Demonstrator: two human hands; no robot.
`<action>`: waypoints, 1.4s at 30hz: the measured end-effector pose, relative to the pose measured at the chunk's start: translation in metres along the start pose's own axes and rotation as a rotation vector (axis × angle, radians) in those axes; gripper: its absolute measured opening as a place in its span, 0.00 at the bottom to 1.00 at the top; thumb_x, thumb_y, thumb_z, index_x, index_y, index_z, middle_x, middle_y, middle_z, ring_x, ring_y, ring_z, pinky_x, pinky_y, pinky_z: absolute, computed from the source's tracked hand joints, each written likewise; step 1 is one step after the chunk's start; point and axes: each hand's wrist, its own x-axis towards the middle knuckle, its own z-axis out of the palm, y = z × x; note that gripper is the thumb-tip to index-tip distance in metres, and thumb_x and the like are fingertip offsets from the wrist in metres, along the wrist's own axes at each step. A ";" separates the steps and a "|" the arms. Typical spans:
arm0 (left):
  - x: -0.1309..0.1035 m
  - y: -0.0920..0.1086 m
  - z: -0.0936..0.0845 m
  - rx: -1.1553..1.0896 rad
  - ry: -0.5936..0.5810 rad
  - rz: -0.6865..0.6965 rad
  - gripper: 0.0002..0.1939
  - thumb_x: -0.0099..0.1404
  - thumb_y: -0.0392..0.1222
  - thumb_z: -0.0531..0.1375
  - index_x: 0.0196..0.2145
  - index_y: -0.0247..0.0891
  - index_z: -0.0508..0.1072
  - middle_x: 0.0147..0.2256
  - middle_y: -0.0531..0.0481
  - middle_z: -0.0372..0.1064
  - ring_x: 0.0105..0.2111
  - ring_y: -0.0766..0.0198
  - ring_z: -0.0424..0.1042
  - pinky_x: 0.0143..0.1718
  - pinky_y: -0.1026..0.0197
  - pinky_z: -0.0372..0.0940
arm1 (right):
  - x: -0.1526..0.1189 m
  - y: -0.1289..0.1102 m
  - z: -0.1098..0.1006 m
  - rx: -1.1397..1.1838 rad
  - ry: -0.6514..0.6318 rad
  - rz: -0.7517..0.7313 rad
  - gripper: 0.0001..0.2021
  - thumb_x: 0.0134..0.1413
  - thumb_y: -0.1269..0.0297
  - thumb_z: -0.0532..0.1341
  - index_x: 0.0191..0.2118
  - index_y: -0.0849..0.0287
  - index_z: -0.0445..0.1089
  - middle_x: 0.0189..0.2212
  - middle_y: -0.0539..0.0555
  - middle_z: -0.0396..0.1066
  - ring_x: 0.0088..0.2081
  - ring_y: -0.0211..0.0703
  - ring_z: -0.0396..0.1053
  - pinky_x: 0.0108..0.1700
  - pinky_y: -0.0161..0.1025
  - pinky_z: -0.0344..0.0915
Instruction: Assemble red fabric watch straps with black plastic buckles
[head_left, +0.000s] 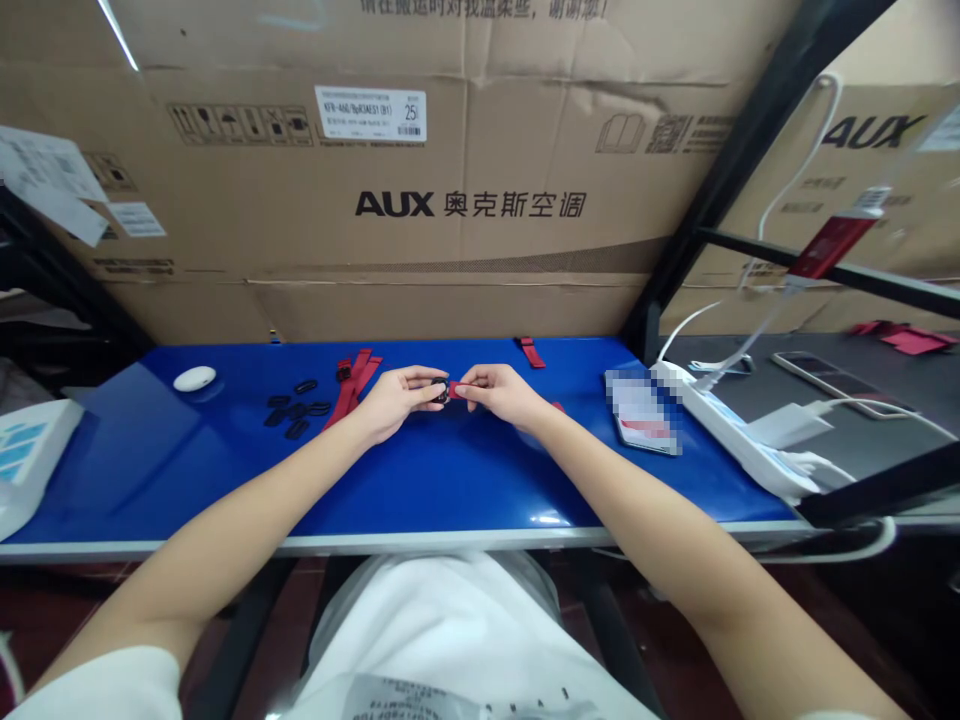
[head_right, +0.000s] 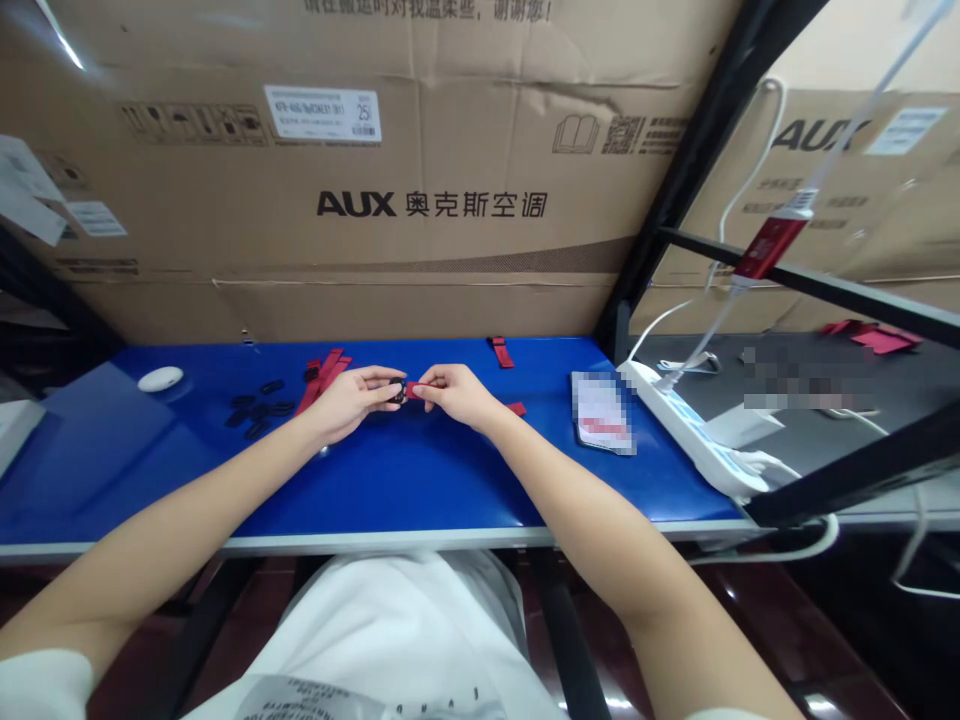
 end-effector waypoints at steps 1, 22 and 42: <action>0.000 0.000 0.000 0.001 -0.001 -0.001 0.24 0.49 0.44 0.72 0.44 0.35 0.77 0.37 0.46 0.76 0.38 0.61 0.76 0.41 0.57 0.72 | 0.000 0.000 0.000 -0.001 -0.002 0.000 0.14 0.48 0.53 0.65 0.31 0.61 0.71 0.20 0.50 0.71 0.24 0.37 0.66 0.29 0.34 0.57; 0.001 0.000 0.004 -0.162 -0.019 -0.041 0.16 0.49 0.40 0.73 0.37 0.36 0.78 0.35 0.51 0.74 0.33 0.67 0.74 0.39 0.61 0.72 | -0.001 -0.003 0.006 0.183 -0.080 -0.063 0.14 0.47 0.54 0.67 0.33 0.60 0.72 0.22 0.48 0.67 0.24 0.34 0.61 0.28 0.33 0.55; 0.000 0.000 0.008 -0.229 0.042 -0.093 0.14 0.51 0.34 0.71 0.35 0.33 0.73 0.32 0.49 0.75 0.34 0.65 0.76 0.42 0.60 0.72 | -0.001 -0.008 0.022 0.378 0.034 -0.012 0.19 0.45 0.50 0.67 0.36 0.56 0.64 0.24 0.44 0.63 0.20 0.30 0.52 0.23 0.33 0.48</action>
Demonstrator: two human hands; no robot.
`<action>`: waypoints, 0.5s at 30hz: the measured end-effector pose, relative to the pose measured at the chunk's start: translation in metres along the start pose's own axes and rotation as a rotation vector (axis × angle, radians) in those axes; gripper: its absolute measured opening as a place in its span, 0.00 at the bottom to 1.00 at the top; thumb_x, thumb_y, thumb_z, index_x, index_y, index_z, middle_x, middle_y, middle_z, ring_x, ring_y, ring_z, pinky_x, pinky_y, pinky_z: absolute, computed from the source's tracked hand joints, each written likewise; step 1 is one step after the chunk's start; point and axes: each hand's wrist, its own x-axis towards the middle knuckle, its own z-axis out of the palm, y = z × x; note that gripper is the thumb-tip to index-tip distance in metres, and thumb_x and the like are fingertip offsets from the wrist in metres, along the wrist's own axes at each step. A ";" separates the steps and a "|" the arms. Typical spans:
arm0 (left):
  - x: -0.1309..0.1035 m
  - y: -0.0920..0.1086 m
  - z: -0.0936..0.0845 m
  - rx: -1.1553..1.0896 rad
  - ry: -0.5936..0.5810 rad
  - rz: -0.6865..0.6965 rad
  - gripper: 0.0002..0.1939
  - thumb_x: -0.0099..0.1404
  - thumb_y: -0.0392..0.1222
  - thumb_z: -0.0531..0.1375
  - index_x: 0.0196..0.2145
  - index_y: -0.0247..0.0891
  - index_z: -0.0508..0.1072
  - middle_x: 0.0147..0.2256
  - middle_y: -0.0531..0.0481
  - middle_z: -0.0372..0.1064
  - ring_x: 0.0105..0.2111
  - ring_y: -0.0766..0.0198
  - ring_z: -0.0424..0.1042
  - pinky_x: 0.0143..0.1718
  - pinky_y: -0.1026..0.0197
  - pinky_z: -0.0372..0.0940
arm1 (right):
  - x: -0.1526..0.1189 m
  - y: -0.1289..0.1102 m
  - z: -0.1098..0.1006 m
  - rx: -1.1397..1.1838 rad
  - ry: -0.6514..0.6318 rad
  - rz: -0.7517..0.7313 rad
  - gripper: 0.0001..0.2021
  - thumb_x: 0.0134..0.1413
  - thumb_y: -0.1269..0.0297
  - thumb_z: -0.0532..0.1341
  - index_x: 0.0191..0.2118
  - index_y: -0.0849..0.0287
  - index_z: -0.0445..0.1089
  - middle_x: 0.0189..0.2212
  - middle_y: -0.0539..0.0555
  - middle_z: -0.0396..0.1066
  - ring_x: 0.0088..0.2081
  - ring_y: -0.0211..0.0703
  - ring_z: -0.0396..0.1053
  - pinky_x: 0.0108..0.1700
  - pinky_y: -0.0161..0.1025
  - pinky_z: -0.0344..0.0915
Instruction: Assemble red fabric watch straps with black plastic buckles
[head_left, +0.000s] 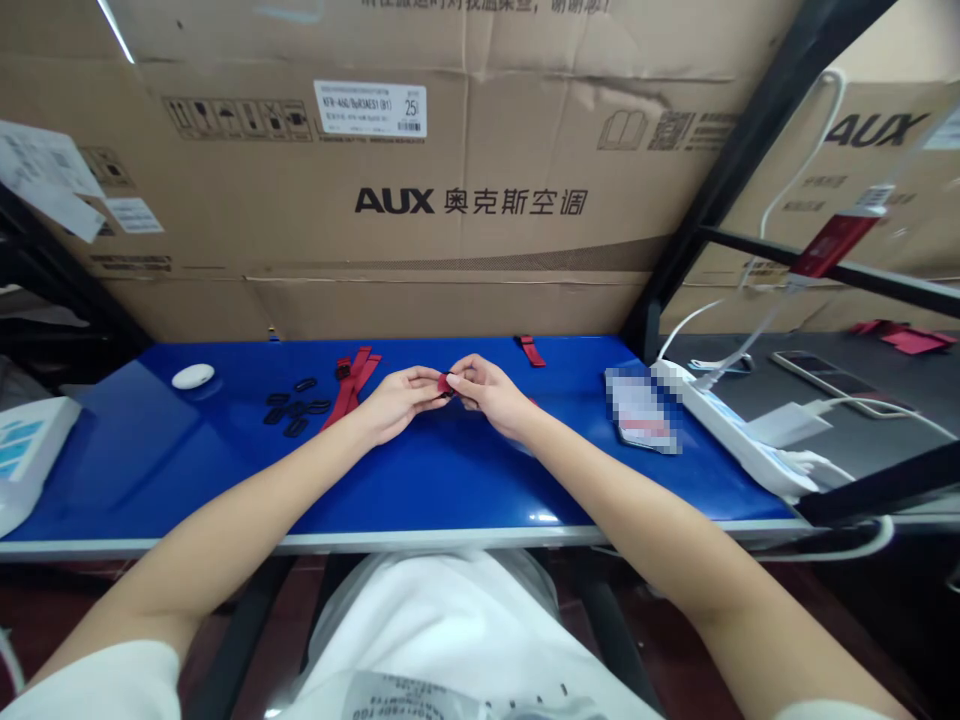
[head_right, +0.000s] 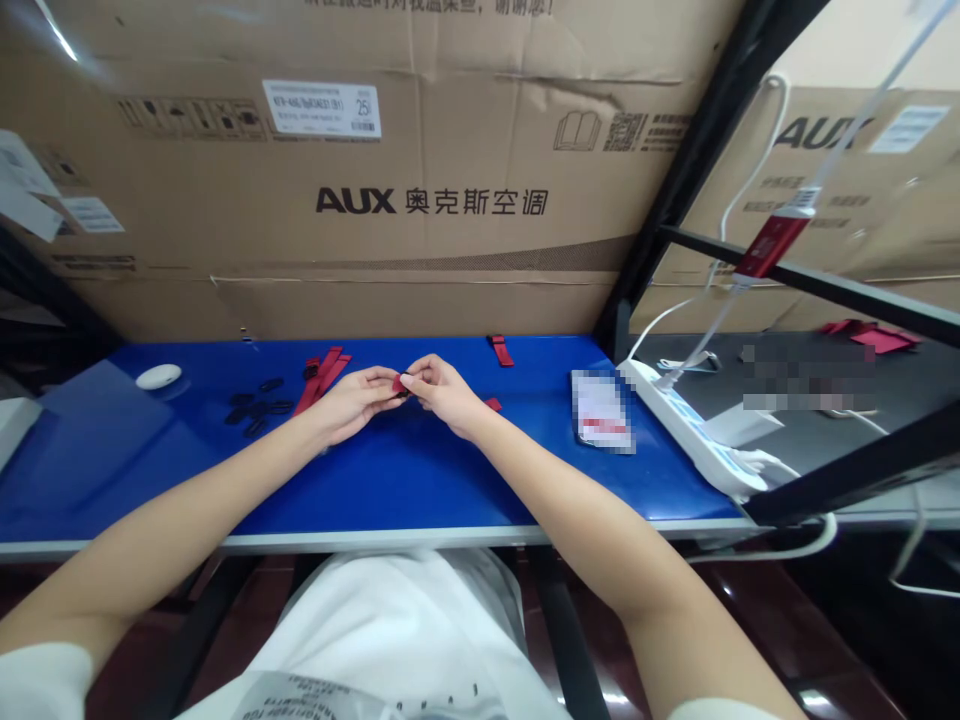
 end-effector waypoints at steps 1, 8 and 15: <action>0.000 -0.001 0.001 0.015 -0.005 -0.001 0.15 0.50 0.35 0.71 0.35 0.33 0.73 0.32 0.49 0.75 0.34 0.66 0.76 0.42 0.60 0.72 | 0.000 0.000 0.000 -0.026 0.000 -0.016 0.19 0.46 0.50 0.67 0.39 0.55 0.65 0.25 0.45 0.63 0.21 0.31 0.54 0.24 0.33 0.50; -0.005 0.027 -0.018 0.570 -0.002 0.122 0.17 0.51 0.44 0.70 0.36 0.35 0.73 0.35 0.44 0.73 0.37 0.55 0.75 0.42 0.51 0.70 | 0.005 0.006 -0.015 -0.336 -0.026 -0.142 0.10 0.51 0.57 0.63 0.33 0.58 0.70 0.32 0.51 0.72 0.34 0.39 0.67 0.40 0.37 0.62; -0.020 0.080 -0.096 1.576 0.544 -0.169 0.23 0.40 0.52 0.73 0.28 0.36 0.69 0.39 0.34 0.70 0.45 0.35 0.70 0.41 0.49 0.65 | 0.012 0.008 -0.039 -0.438 0.206 -0.049 0.06 0.49 0.61 0.62 0.30 0.58 0.69 0.29 0.52 0.72 0.33 0.41 0.67 0.41 0.39 0.62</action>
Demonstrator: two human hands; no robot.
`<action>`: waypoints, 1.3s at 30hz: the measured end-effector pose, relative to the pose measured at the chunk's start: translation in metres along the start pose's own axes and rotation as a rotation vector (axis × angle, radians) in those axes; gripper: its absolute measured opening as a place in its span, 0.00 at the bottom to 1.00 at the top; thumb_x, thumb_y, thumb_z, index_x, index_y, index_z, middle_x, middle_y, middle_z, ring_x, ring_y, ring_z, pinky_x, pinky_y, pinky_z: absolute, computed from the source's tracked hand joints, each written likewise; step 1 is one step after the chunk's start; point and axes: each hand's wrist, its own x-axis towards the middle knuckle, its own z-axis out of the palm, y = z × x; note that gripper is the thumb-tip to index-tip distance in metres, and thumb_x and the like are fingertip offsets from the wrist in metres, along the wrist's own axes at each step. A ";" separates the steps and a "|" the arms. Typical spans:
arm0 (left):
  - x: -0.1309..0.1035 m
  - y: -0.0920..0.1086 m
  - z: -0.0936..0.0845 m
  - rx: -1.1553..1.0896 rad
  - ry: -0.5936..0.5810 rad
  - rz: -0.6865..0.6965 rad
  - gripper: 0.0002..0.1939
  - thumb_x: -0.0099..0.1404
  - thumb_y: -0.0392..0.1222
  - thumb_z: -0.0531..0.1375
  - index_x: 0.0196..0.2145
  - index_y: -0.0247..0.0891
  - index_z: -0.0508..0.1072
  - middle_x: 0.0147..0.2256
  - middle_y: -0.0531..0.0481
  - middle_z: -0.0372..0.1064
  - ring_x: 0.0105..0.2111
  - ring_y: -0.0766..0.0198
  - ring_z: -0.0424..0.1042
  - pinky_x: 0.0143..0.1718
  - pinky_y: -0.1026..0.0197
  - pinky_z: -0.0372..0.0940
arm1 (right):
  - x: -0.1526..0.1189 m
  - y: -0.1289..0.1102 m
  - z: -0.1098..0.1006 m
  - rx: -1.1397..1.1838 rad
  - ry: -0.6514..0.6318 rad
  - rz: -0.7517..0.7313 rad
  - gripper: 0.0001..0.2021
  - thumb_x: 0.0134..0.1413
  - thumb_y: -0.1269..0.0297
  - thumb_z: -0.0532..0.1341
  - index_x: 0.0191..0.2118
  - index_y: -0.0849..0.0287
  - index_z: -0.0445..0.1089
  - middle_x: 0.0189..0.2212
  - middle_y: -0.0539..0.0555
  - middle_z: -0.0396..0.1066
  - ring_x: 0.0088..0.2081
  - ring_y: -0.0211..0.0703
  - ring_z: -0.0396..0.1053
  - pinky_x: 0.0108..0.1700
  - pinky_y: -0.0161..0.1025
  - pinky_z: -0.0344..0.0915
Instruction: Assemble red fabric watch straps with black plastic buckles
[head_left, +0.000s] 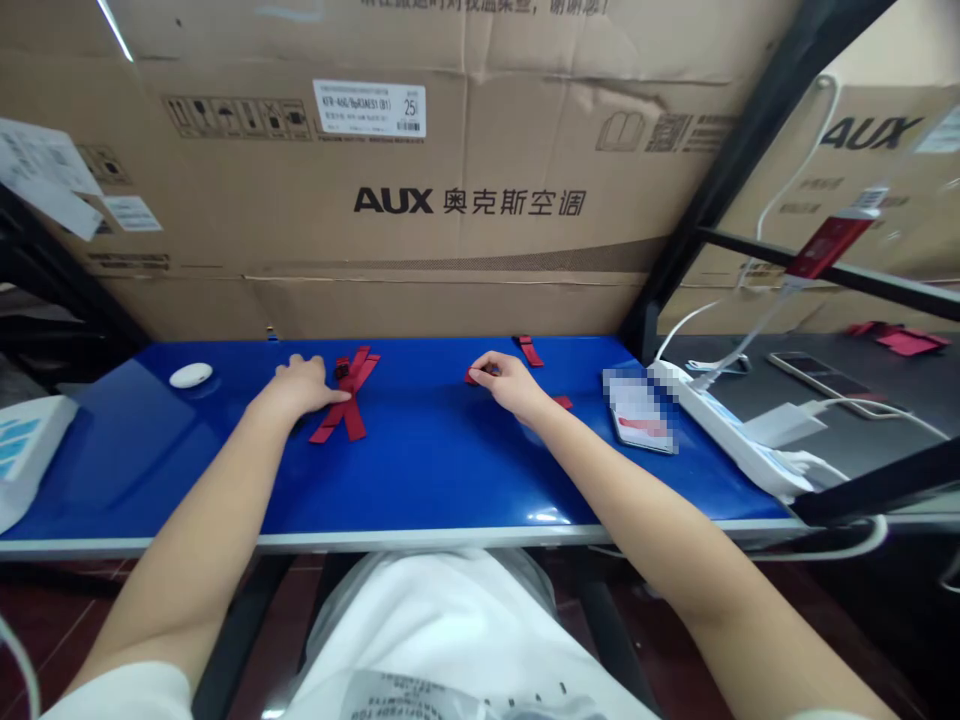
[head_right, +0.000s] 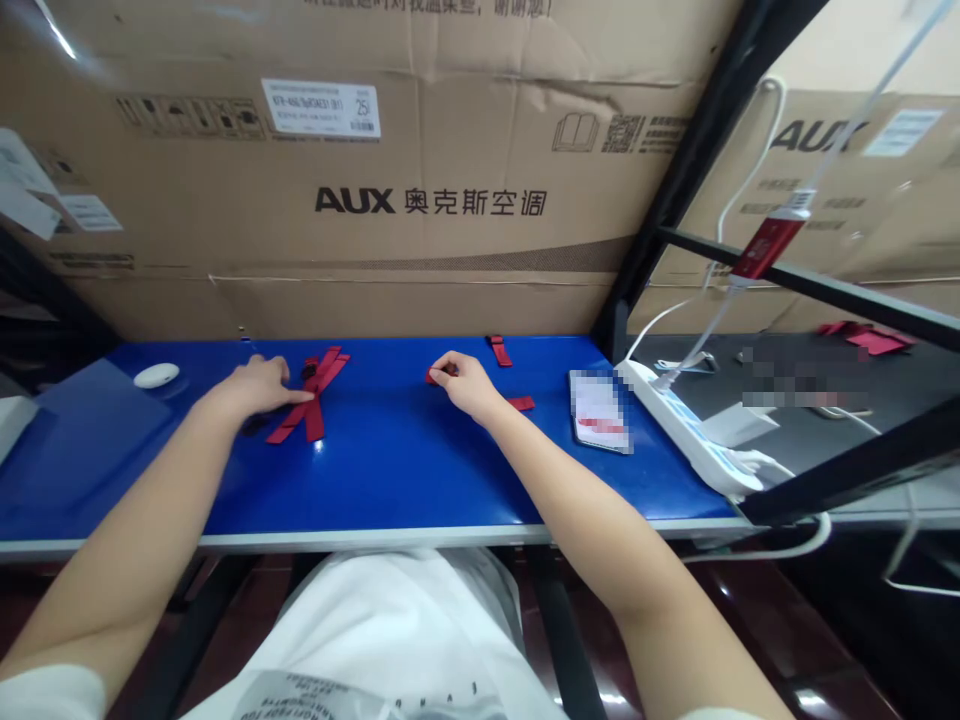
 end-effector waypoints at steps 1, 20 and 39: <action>0.004 -0.007 0.000 0.002 -0.103 -0.041 0.24 0.38 0.52 0.73 0.27 0.37 0.68 0.35 0.37 0.72 0.41 0.39 0.72 0.37 0.52 0.65 | 0.000 0.000 -0.001 -0.001 0.005 0.006 0.06 0.49 0.61 0.62 0.30 0.58 0.69 0.29 0.52 0.72 0.33 0.41 0.67 0.41 0.39 0.62; 0.023 -0.039 -0.009 -0.300 -0.339 0.006 0.13 0.39 0.43 0.74 0.23 0.37 0.78 0.21 0.47 0.74 0.21 0.58 0.73 0.25 0.62 0.64 | -0.002 0.003 -0.002 -0.141 -0.091 -0.046 0.07 0.50 0.59 0.62 0.30 0.58 0.71 0.30 0.53 0.71 0.32 0.41 0.65 0.38 0.40 0.63; -0.011 0.039 0.025 -1.040 -0.170 0.330 0.20 0.46 0.47 0.73 0.32 0.33 0.73 0.32 0.41 0.76 0.33 0.55 0.77 0.31 0.56 0.73 | 0.000 0.008 0.008 0.170 -0.137 0.031 0.09 0.51 0.61 0.64 0.32 0.59 0.65 0.27 0.53 0.74 0.28 0.39 0.72 0.36 0.39 0.69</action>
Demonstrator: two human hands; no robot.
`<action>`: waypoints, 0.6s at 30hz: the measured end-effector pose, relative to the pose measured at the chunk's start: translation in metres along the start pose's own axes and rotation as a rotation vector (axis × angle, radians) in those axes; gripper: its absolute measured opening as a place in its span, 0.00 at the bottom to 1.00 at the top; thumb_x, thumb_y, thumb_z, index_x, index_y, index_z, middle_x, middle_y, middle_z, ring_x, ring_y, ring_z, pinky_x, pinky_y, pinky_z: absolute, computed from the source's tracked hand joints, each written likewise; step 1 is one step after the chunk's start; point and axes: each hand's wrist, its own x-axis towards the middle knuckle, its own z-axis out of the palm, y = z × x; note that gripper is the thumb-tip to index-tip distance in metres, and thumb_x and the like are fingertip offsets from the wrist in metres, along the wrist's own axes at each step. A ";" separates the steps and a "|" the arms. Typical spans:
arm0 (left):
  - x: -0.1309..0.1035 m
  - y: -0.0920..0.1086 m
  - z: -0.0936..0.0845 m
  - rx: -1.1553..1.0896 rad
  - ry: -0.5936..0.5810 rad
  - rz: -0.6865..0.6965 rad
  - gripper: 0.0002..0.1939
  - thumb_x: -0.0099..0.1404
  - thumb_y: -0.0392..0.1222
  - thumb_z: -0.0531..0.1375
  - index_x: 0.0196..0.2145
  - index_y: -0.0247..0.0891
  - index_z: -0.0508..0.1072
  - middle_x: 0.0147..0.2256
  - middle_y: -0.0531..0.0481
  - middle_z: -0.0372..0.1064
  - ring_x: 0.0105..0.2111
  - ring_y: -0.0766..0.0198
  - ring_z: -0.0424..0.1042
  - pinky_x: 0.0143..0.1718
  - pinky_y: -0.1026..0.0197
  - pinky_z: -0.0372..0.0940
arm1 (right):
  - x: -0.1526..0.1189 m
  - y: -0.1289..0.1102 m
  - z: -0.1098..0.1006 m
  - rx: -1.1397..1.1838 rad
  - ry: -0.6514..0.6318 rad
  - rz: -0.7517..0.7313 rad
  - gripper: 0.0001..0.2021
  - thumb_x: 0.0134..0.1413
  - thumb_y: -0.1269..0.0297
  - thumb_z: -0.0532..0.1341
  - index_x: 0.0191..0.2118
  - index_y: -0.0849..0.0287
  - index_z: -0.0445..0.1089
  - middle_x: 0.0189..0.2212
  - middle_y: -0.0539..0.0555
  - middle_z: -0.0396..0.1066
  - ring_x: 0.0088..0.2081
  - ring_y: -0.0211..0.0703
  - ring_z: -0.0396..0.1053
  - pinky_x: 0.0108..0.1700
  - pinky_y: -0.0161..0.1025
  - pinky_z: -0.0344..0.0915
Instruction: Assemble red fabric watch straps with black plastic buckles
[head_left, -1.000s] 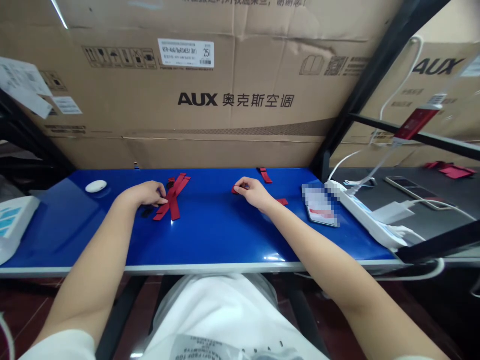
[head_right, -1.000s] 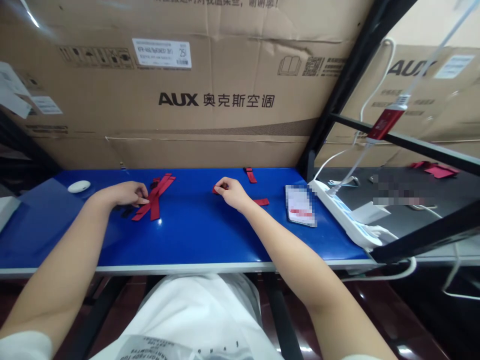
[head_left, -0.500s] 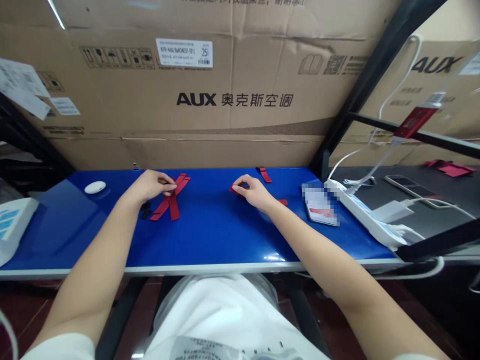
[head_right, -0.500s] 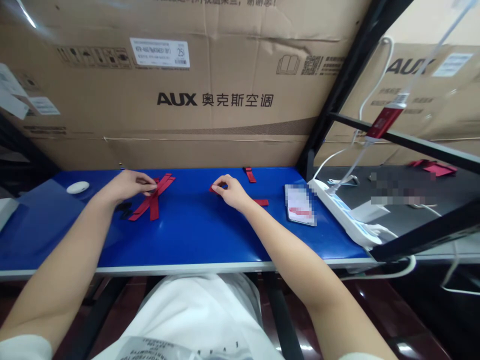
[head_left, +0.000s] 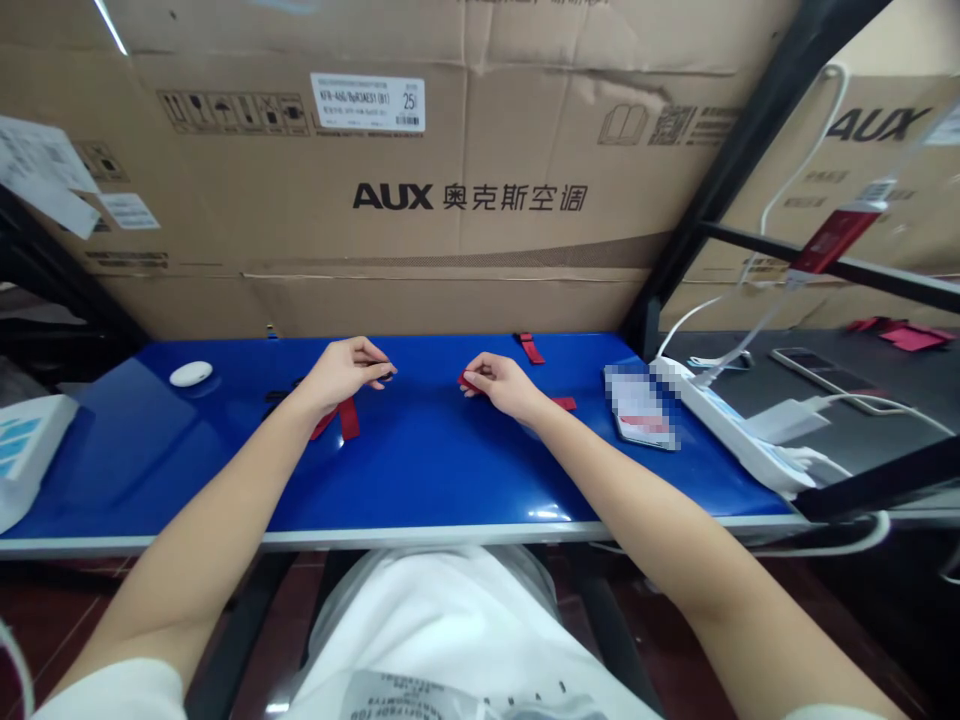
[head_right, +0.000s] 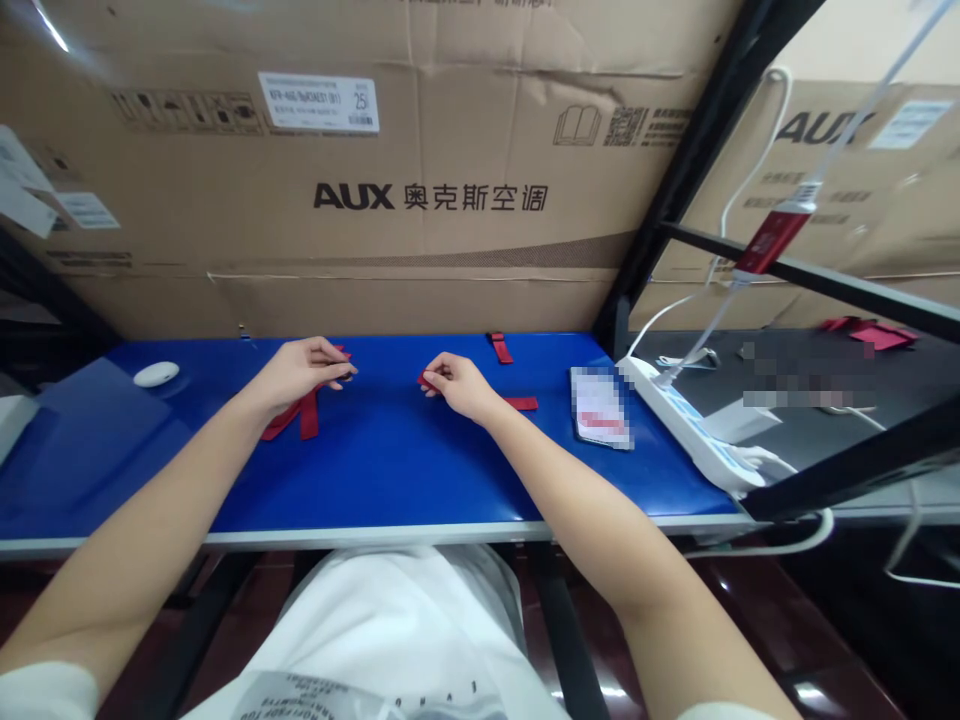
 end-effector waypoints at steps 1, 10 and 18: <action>0.001 0.000 0.000 0.033 0.002 0.020 0.20 0.48 0.48 0.71 0.34 0.33 0.74 0.32 0.42 0.76 0.33 0.56 0.77 0.31 0.57 0.72 | 0.000 0.000 0.000 0.002 0.001 -0.001 0.08 0.52 0.62 0.64 0.31 0.59 0.65 0.27 0.53 0.73 0.28 0.39 0.72 0.35 0.38 0.69; 0.006 -0.005 -0.030 0.705 0.266 0.006 0.10 0.54 0.39 0.66 0.36 0.37 0.76 0.31 0.46 0.76 0.30 0.57 0.75 0.35 0.58 0.68 | 0.000 0.002 -0.002 -0.010 0.005 -0.004 0.07 0.53 0.63 0.63 0.32 0.59 0.65 0.26 0.52 0.73 0.27 0.38 0.72 0.34 0.37 0.69; 0.018 -0.029 -0.060 1.019 0.178 -0.199 0.19 0.50 0.42 0.67 0.41 0.38 0.76 0.39 0.42 0.77 0.38 0.50 0.75 0.37 0.58 0.67 | 0.000 0.002 -0.002 -0.004 0.003 0.008 0.08 0.52 0.62 0.64 0.32 0.59 0.66 0.26 0.52 0.73 0.27 0.38 0.71 0.34 0.38 0.69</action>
